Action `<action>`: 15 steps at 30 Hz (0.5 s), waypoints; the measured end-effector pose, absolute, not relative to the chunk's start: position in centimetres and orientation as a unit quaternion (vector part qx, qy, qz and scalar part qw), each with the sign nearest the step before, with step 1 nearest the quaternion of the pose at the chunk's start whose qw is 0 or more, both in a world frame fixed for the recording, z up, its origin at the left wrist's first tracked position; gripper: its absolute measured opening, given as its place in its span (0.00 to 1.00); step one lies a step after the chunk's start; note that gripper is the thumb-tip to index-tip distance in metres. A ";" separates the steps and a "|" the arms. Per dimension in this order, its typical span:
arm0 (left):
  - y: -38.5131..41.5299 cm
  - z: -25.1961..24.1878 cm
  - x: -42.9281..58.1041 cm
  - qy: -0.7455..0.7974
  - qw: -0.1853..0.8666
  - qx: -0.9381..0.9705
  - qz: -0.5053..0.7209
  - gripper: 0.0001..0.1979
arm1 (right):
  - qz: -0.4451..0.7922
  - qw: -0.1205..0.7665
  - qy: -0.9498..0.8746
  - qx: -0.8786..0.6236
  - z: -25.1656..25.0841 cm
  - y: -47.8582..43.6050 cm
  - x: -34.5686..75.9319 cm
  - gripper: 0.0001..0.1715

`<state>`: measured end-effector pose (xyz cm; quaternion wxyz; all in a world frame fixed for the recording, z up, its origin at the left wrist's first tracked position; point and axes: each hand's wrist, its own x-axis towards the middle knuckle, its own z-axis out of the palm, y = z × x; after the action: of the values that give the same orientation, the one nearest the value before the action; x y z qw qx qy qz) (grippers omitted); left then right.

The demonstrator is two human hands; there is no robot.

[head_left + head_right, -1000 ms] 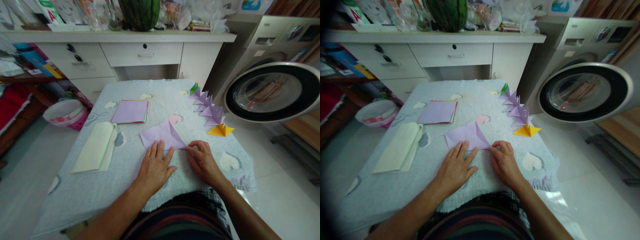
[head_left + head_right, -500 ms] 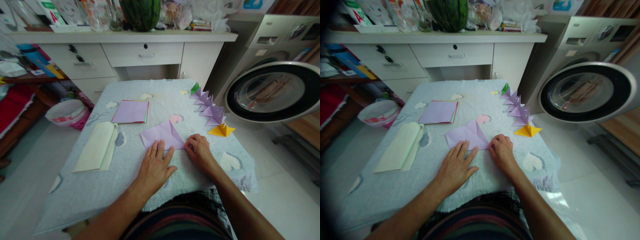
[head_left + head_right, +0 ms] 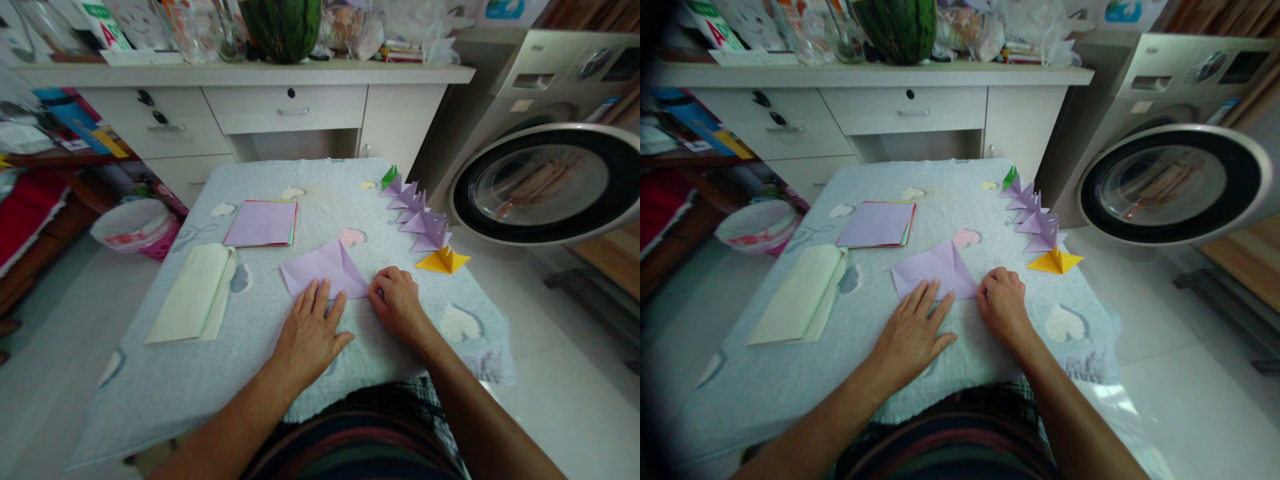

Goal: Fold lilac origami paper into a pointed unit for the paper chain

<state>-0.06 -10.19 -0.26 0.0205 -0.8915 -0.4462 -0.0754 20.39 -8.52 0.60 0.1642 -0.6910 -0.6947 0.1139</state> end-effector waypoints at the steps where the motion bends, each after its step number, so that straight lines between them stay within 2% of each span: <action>1: -10.2 -0.3 -0.1 -0.446 0.022 -0.892 -0.075 0.34 | 0.114 0.160 -0.695 -0.692 0.6 -8.5 20.4 0.08; 15: -10.1 -0.4 0.2 -0.443 0.024 -0.893 -0.077 0.36 | 0.094 0.165 -0.689 -0.699 0.9 -9.0 19.8 0.08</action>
<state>0.20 -10.12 -0.40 0.0238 -0.8931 -0.4426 -0.0765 19.76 -8.96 0.93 0.1654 -0.6989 -0.6894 0.0945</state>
